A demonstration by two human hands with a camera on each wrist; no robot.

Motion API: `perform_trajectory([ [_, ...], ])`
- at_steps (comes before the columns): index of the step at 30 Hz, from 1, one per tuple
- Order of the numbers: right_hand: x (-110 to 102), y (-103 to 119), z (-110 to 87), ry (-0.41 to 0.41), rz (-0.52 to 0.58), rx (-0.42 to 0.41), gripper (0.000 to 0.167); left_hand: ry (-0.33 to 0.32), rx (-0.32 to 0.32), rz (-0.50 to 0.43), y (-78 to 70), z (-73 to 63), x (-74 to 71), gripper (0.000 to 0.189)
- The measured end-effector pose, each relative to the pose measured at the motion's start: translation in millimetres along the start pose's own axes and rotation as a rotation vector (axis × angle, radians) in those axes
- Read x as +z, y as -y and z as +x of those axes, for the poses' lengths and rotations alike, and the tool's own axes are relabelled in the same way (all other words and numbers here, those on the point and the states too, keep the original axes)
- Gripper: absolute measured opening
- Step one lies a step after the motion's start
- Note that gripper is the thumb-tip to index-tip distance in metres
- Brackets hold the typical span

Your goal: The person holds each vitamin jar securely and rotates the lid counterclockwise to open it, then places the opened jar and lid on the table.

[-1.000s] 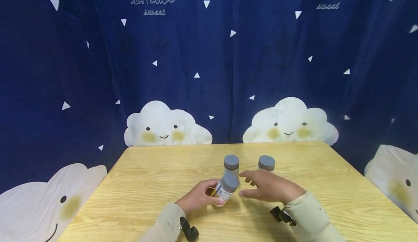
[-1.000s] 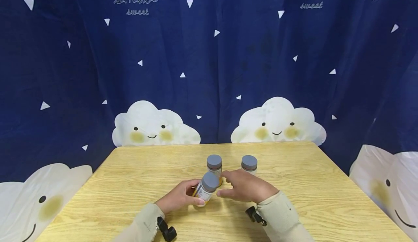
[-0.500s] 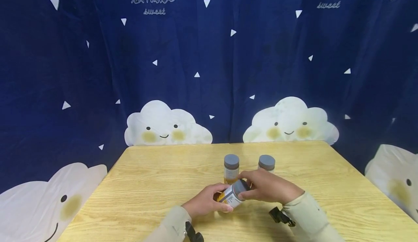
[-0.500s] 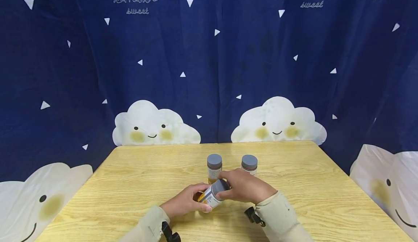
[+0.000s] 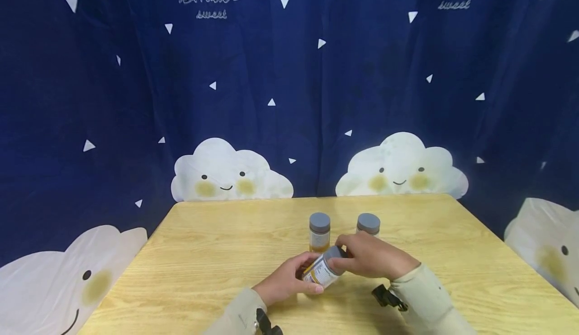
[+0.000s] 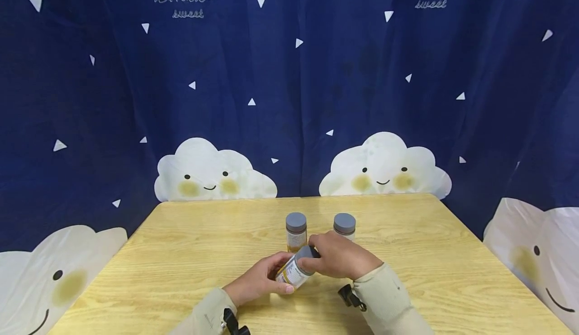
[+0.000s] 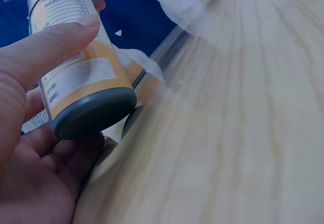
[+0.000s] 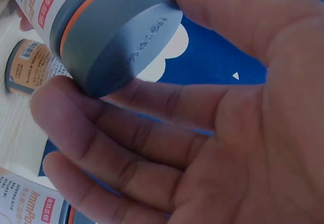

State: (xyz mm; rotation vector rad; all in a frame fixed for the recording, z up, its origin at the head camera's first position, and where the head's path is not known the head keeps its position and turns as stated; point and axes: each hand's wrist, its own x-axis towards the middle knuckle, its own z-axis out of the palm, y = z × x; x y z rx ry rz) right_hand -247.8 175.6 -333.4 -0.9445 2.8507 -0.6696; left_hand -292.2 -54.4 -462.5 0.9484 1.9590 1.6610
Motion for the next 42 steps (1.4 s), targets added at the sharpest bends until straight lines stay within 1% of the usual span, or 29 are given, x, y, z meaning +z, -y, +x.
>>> perform_trajectory([
  [3,-0.3,-0.2,0.1,-0.009,-0.015,0.039,0.034,0.006,0.001,-0.003,0.6,1.2,0.0,0.059],
  [6,0.5,-0.8,-0.3,-0.008,-0.015,0.056,0.036,0.01,-0.002,0.002,0.9,1.0,0.8,0.058],
  [12,-1.3,-1.1,-1.2,-0.007,-0.034,0.05,0.036,-0.012,0.025,0.055,0.0,3.7,-0.1,0.054],
  [15,-2.2,-0.9,-1.1,0.003,-0.035,0.053,0.034,-0.012,0.032,0.07,0.1,4.4,-1.0,0.054],
  [19,-1.7,0.1,-0.7,0.002,-0.037,0.028,0.033,-0.02,0.02,0.079,-1.2,3.2,-2.2,0.053],
  [24,-0.1,0.8,1.1,-0.031,-0.079,-0.004,0.031,-0.027,0.014,0.074,-3.9,2.0,-4.0,0.051],
  [28,1.4,1.5,2.8,-0.018,-0.077,-0.02,0.03,-0.024,-0.001,0.067,-4.1,-0.8,-5.5,0.051],
  [32,1.6,2.7,6.1,0.008,-0.063,-0.086,0.028,-0.035,-0.004,0.097,-2.4,-3.7,-10.1,0.051],
  [35,0.9,4.1,5.8,0.011,-0.068,-0.124,0.03,-0.023,0.008,0.102,-0.5,-2.8,-12.3,0.05],
  [39,0.4,5.3,1.2,0.019,-0.073,-0.118,0.031,0.012,0.013,0.067,1.9,-0.8,-10.7,0.051],
  [42,-0.5,5.4,0.5,0.032,-0.064,-0.095,0.035,0.012,0.005,0.044,1.9,-1.2,-8.9,0.052],
])
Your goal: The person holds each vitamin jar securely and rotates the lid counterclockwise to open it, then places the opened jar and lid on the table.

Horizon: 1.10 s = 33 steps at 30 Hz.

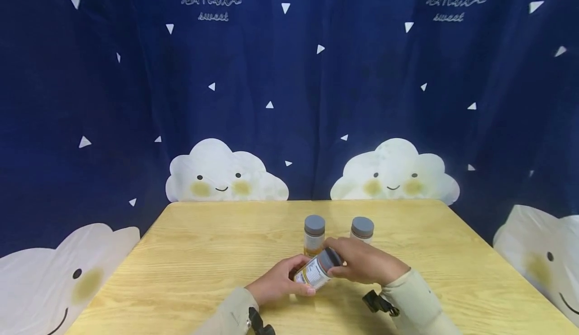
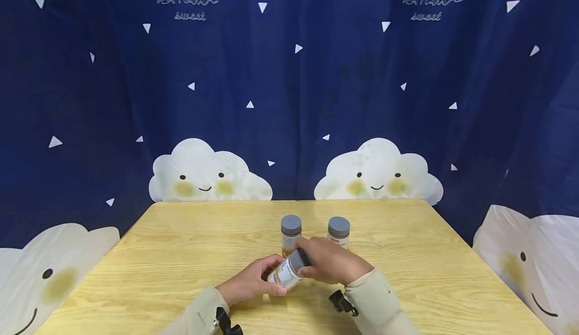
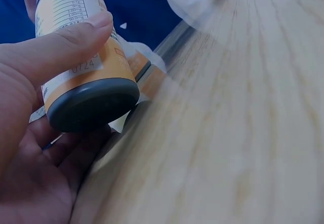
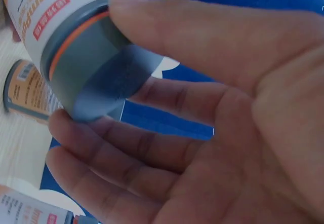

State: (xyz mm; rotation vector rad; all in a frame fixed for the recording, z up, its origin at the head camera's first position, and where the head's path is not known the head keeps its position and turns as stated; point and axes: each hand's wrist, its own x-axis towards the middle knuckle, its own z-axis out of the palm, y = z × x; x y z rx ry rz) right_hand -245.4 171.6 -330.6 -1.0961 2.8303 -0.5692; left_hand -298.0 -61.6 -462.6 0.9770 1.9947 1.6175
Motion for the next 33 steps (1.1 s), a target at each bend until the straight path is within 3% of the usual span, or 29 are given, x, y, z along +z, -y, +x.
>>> perform_trajectory([
  [6,-0.2,-1.2,-0.5,-0.021,0.078,0.097,0.044,-0.026,-0.011,0.006,-1.1,-1.9,3.0,0.052],
  [10,-0.2,-1.2,-1.6,-0.068,0.049,0.136,0.045,-0.028,-0.013,0.006,-0.9,-1.8,4.6,0.052],
  [17,-0.3,-2.0,-2.6,-0.114,-0.008,0.145,0.04,-0.06,-0.022,0.028,-2.1,0.1,6.7,0.052],
  [33,-2.1,-5.7,-3.0,-0.054,0.017,0.114,0.033,-0.039,0.002,-0.006,-4.3,1.7,6.9,0.052],
])
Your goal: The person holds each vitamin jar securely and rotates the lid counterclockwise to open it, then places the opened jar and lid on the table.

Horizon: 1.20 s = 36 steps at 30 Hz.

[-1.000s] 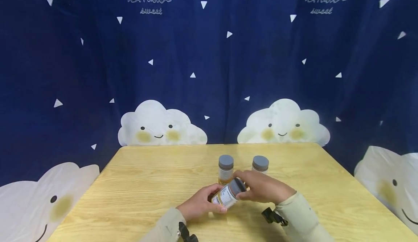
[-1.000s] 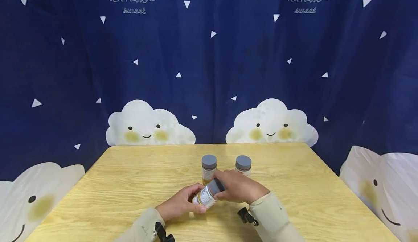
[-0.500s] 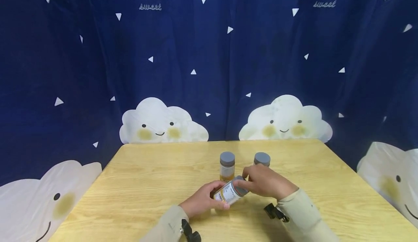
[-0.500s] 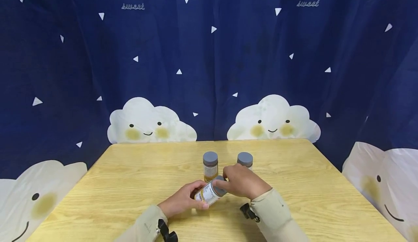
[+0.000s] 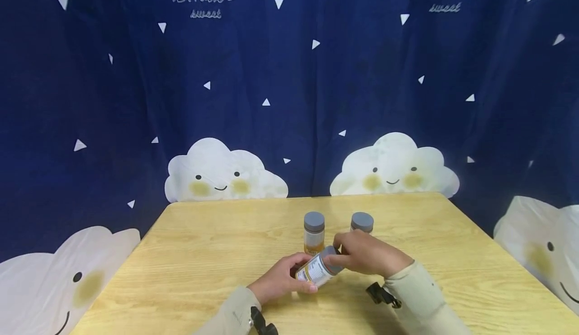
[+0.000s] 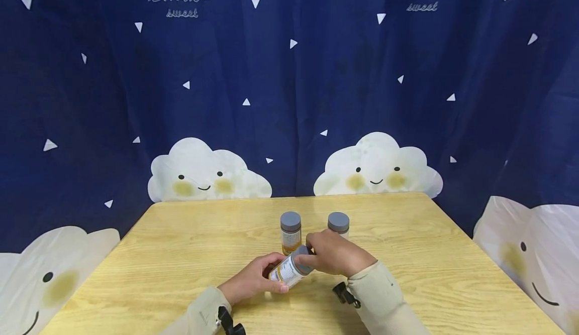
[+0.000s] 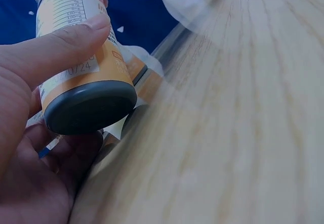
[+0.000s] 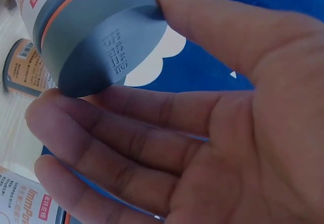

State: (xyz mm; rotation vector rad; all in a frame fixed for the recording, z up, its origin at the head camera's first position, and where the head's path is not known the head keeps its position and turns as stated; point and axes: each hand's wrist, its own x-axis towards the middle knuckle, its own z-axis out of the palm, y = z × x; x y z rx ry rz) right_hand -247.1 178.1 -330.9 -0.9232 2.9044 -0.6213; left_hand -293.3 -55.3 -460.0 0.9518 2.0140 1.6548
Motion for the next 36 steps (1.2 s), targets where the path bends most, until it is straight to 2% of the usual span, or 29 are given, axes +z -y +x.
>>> perform_trajectory([
  [10,-3.7,1.8,0.1,0.017,0.004,-0.07,0.027,-0.021,-0.009,0.031,-2.6,-0.6,-0.6,0.052],
  [17,-3.1,1.6,-0.5,0.022,0.027,-0.014,0.035,-0.01,-0.02,0.045,-3.5,-0.5,0.5,0.052],
  [24,-5.9,4.6,-4.3,-0.027,-0.041,0.084,0.048,0.014,-0.028,0.036,-3.9,-0.1,-0.5,0.051],
  [28,-4.9,5.6,-4.3,-0.053,-0.077,0.13,0.043,0.021,-0.024,0.027,-3.5,0.4,-0.9,0.052],
  [32,-3.7,4.5,-3.3,-0.073,-0.103,0.126,0.042,0.024,-0.017,0.016,-3.3,1.1,-1.1,0.051],
  [36,-1.5,1.7,-4.0,-0.06,-0.092,0.098,0.044,0.031,-0.016,0.019,-2.9,1.1,-0.1,0.051],
])
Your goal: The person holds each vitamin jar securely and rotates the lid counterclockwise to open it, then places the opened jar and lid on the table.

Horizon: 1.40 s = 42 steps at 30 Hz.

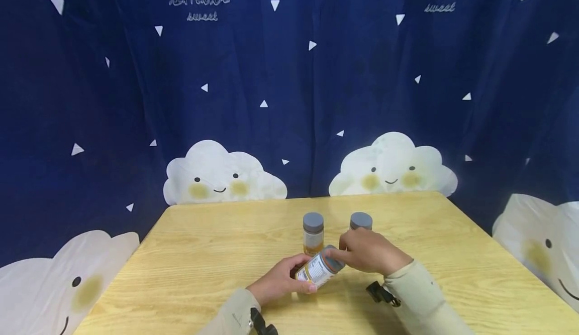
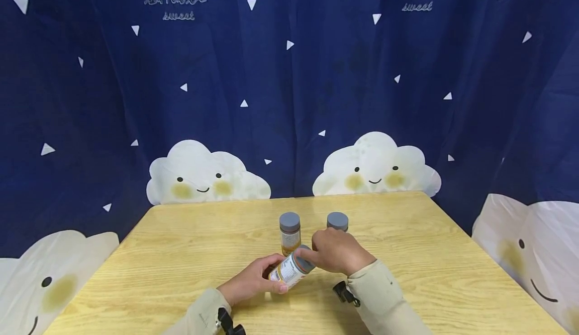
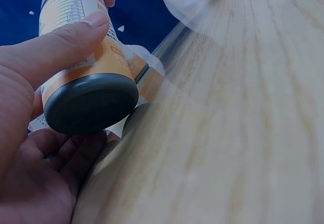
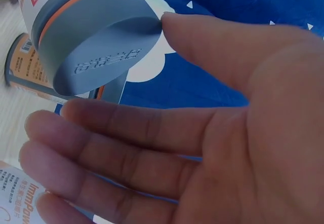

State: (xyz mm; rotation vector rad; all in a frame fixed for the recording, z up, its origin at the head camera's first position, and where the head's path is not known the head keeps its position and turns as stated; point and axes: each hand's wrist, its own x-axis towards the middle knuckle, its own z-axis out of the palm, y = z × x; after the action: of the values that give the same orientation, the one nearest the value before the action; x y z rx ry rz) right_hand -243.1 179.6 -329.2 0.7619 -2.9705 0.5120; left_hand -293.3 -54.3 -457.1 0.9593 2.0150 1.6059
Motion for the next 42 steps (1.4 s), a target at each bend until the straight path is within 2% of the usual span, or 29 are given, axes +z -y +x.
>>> perform_trajectory([
  [4,0.7,-1.7,1.3,0.017,0.019,-0.02,0.041,0.005,-0.009,-0.003,1.0,1.4,-0.3,0.052],
  [12,1.3,-4.2,2.5,0.042,0.065,-0.134,0.028,0.012,-0.006,0.01,5.1,1.2,-3.0,0.053],
  [18,-1.2,-3.2,2.1,0.059,0.081,-0.141,0.022,0.003,0.008,0.013,6.2,1.3,-3.8,0.053],
  [30,-3.8,1.0,-1.6,0.092,0.112,-0.096,0.031,-0.004,-0.01,0.025,5.0,-0.2,-1.2,0.053],
  [35,-1.0,1.5,-1.2,0.082,0.111,-0.015,0.041,0.012,-0.013,0.01,6.9,-1.8,-0.5,0.052],
  [39,0.9,2.6,-0.8,0.05,0.054,0.063,0.049,0.015,-0.01,-0.008,5.2,-2.2,-0.6,0.052],
  [42,2.0,2.5,-0.5,0.036,0.026,0.058,0.048,0.006,-0.003,-0.001,4.0,-2.5,-0.8,0.052],
])
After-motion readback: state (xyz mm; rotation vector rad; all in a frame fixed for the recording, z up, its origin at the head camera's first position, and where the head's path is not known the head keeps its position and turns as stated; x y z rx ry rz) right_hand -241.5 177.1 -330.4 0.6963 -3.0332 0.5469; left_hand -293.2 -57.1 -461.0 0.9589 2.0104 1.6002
